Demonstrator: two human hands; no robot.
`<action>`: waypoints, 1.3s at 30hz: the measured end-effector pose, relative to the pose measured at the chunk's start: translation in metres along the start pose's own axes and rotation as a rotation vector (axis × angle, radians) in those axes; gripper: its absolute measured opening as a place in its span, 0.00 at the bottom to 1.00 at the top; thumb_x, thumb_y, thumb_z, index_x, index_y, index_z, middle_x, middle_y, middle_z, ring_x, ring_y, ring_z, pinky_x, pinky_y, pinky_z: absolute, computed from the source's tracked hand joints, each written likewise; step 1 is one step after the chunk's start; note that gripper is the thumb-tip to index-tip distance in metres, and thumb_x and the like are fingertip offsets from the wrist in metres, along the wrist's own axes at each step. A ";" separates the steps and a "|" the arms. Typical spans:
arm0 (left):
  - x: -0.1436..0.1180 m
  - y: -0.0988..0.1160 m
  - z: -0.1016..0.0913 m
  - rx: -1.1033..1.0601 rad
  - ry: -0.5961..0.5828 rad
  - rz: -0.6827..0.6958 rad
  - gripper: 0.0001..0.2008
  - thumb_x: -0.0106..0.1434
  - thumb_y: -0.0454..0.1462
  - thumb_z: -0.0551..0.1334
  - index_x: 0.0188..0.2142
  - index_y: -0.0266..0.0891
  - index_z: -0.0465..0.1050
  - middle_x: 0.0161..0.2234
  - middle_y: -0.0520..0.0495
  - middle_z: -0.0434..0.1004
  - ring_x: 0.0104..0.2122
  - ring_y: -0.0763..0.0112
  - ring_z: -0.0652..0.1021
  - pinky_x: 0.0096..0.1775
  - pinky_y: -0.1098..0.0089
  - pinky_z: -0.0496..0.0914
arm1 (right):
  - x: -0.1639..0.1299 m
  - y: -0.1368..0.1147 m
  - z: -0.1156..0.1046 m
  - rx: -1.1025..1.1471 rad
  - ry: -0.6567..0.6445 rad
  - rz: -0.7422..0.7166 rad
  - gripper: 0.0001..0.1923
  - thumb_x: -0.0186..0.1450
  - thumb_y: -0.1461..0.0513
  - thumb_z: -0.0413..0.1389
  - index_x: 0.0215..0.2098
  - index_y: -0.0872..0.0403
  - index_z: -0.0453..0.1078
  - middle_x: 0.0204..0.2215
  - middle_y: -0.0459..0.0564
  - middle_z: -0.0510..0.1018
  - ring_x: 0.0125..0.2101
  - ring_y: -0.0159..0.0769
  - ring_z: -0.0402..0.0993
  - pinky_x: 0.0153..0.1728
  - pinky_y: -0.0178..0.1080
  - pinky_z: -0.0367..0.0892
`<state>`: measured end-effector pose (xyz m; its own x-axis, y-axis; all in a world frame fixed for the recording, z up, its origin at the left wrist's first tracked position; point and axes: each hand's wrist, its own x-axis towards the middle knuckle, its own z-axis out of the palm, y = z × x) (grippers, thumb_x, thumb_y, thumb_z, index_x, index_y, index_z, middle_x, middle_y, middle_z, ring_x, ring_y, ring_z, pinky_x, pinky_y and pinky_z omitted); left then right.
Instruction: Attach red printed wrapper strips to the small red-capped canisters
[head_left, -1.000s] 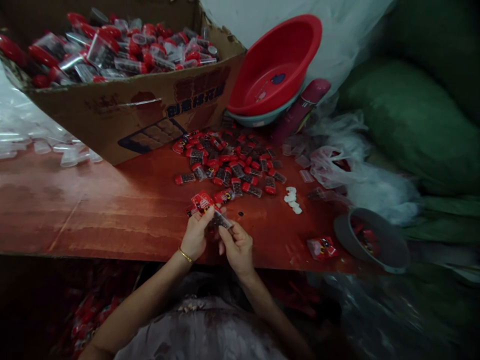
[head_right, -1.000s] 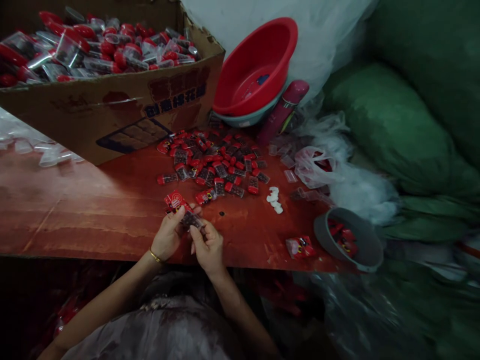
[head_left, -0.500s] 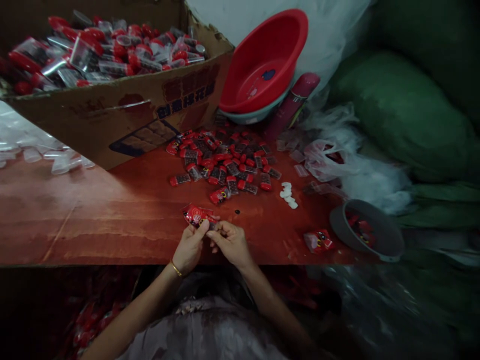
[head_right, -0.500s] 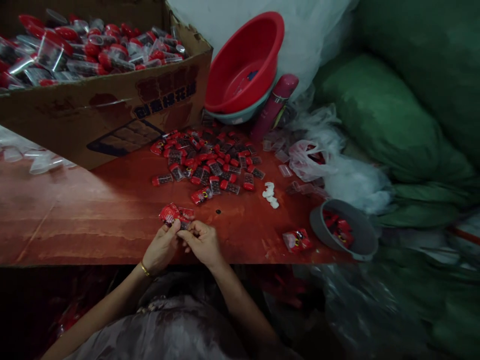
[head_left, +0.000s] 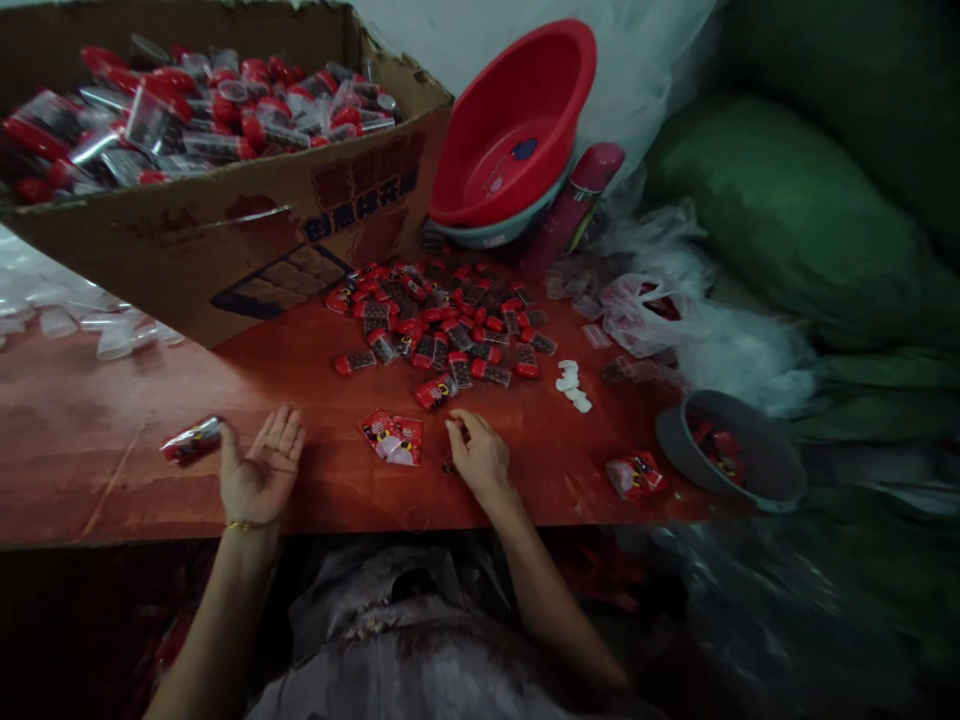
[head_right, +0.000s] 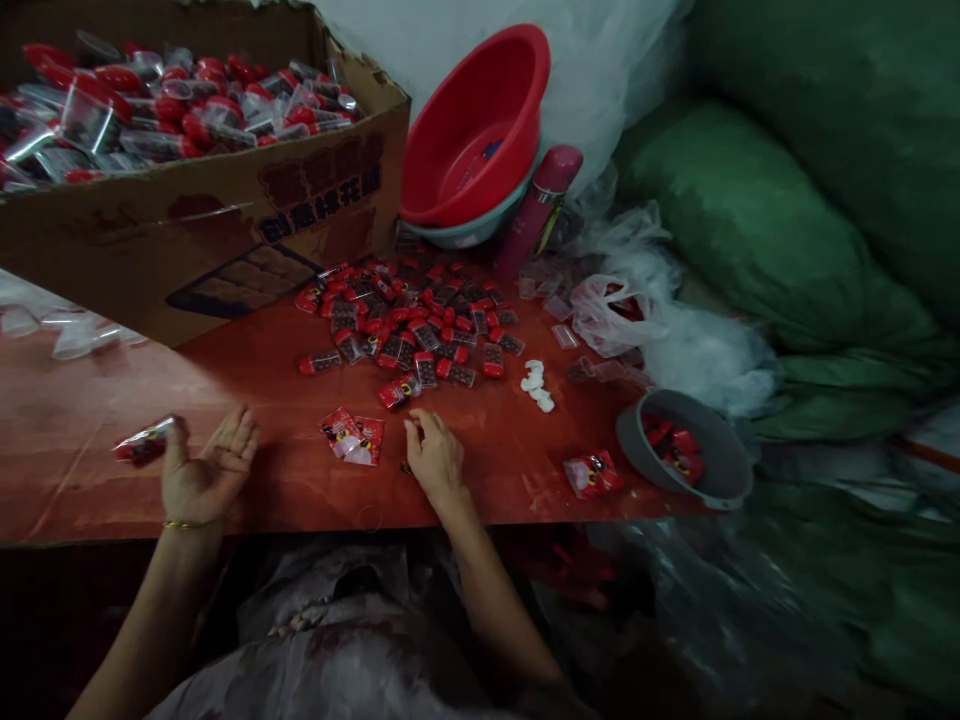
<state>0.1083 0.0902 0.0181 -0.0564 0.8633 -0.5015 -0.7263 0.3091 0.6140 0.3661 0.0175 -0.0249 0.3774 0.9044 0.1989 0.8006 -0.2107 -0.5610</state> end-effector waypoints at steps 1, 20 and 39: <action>-0.003 -0.008 0.005 0.078 -0.034 -0.011 0.21 0.60 0.51 0.55 0.39 0.36 0.71 0.36 0.43 0.79 0.36 0.68 0.79 0.38 0.68 0.73 | 0.006 0.001 0.000 -0.058 0.001 -0.031 0.15 0.64 0.62 0.48 0.48 0.54 0.68 0.43 0.53 0.76 0.38 0.38 0.72 0.38 0.37 0.67; 0.016 -0.019 0.048 2.047 -0.459 1.214 0.15 0.63 0.41 0.52 0.43 0.40 0.73 0.34 0.42 0.76 0.38 0.59 0.75 0.51 0.56 0.62 | 0.019 -0.013 0.022 0.165 -0.032 -0.356 0.20 0.65 0.59 0.51 0.54 0.57 0.64 0.52 0.56 0.70 0.51 0.40 0.65 0.51 0.41 0.62; 0.077 -0.049 0.066 2.020 -0.221 1.056 0.18 0.63 0.39 0.52 0.50 0.41 0.71 0.56 0.38 0.67 0.59 0.50 0.61 0.56 0.47 0.54 | -0.009 -0.020 0.028 -0.196 -0.066 -0.352 0.14 0.65 0.57 0.51 0.48 0.45 0.72 0.52 0.52 0.71 0.51 0.46 0.61 0.48 0.48 0.56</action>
<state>0.1842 0.1679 -0.0104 0.3270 0.9071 0.2650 0.8987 -0.3852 0.2095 0.3342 0.0242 -0.0377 0.0394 0.9544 0.2959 0.9514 0.0548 -0.3032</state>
